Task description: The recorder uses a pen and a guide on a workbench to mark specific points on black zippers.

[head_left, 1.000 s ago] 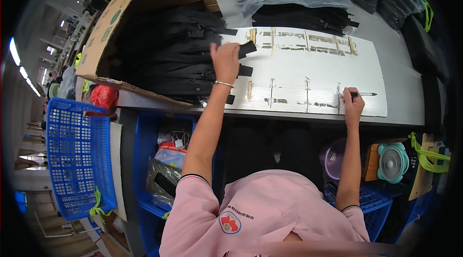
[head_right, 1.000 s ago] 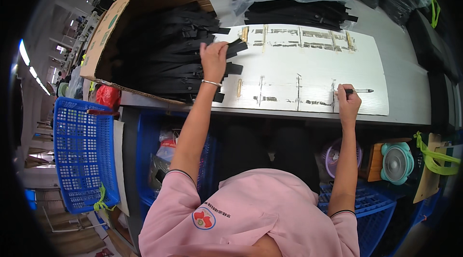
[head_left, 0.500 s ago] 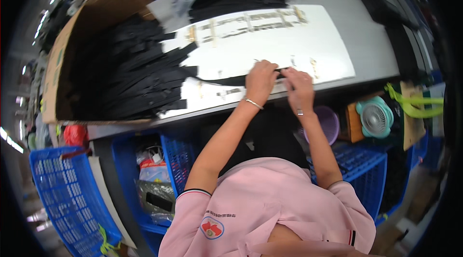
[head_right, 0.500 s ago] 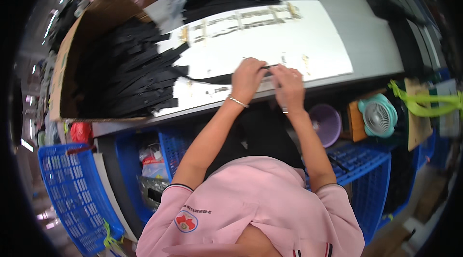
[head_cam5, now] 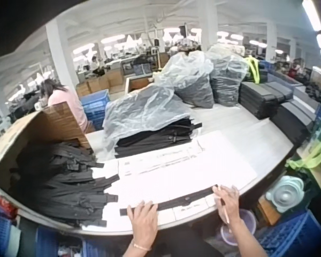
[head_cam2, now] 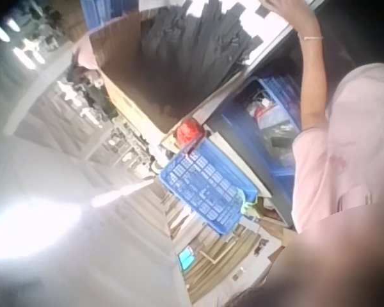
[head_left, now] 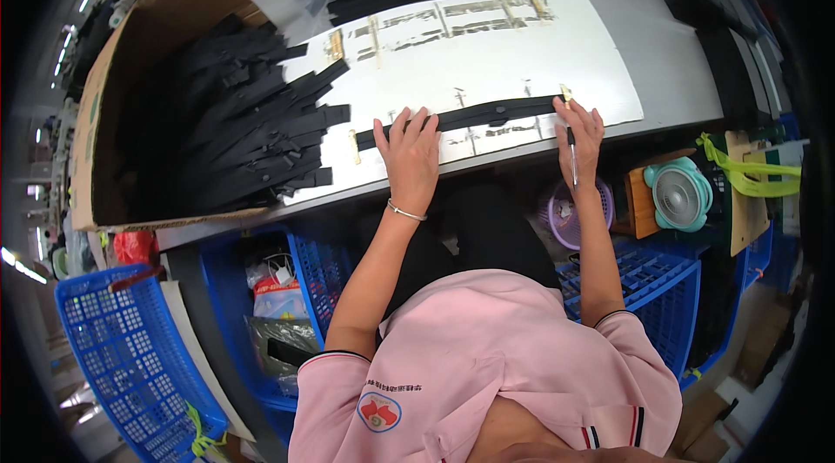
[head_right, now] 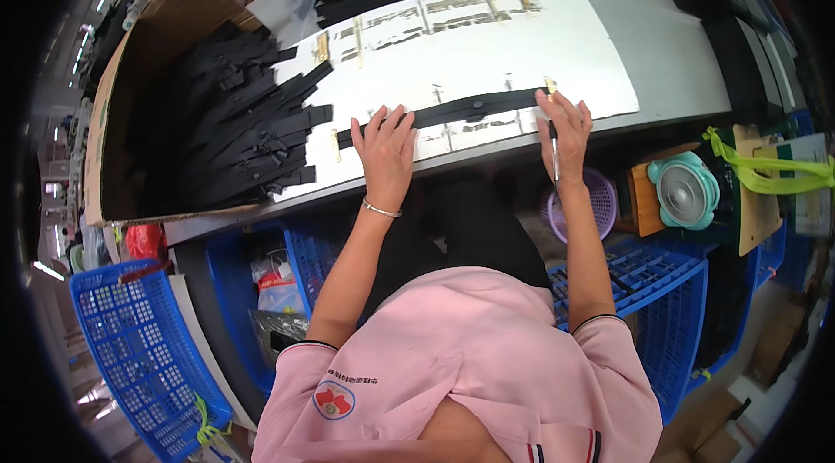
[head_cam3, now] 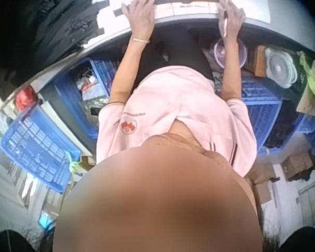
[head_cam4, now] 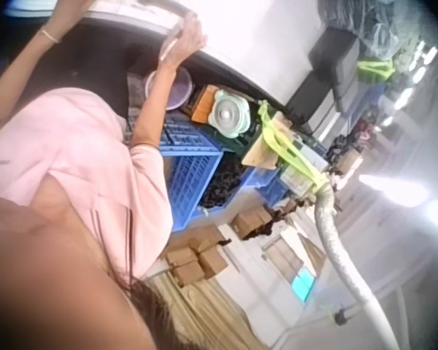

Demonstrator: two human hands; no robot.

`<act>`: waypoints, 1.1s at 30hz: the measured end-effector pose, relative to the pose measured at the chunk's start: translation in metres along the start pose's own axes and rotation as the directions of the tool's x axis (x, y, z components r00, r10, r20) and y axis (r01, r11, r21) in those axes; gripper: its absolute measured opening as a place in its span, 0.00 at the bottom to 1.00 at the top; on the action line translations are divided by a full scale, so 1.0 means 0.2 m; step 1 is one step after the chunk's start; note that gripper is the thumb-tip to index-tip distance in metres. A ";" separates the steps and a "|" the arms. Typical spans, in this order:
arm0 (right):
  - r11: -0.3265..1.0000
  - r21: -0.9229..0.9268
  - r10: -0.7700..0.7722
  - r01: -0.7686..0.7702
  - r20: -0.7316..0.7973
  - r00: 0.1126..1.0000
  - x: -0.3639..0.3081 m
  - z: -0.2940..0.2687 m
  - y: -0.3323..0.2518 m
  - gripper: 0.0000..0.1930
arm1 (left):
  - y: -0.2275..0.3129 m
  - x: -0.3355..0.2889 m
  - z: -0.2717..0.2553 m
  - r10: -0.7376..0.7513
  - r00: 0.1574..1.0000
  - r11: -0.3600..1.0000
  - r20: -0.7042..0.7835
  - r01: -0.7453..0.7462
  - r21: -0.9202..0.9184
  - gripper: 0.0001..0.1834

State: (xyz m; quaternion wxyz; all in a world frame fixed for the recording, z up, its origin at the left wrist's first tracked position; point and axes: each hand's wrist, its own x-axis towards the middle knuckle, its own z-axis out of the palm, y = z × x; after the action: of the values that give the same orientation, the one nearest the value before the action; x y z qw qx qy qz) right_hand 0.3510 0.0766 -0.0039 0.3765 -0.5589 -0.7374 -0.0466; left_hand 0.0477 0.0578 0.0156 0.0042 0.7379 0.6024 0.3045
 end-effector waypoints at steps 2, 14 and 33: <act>1.000 0.018 -0.008 0.008 0.005 1.000 0.00 0.01 0.00 0.18 | -0.02 -0.06 -0.04 -0.028 0.999 0.998 -0.035 0.030 0.056 0.18; 1.000 0.002 0.030 -0.030 0.039 0.999 0.00 0.01 -0.02 0.15 | -0.18 -0.27 -0.17 -0.149 0.989 0.985 0.012 0.147 0.087 0.33; 0.578 0.674 0.124 -0.460 0.485 0.866 0.31 0.51 -0.92 0.09 | -0.17 -0.25 -0.16 -0.178 0.982 0.984 -0.060 0.176 -0.024 0.31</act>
State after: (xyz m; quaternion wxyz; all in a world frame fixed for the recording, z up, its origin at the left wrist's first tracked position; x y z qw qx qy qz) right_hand 0.1362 0.1076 0.0255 0.4278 -0.4566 -0.6386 0.4480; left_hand -0.0019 0.0109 0.0067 0.0192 0.6715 0.6626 0.3312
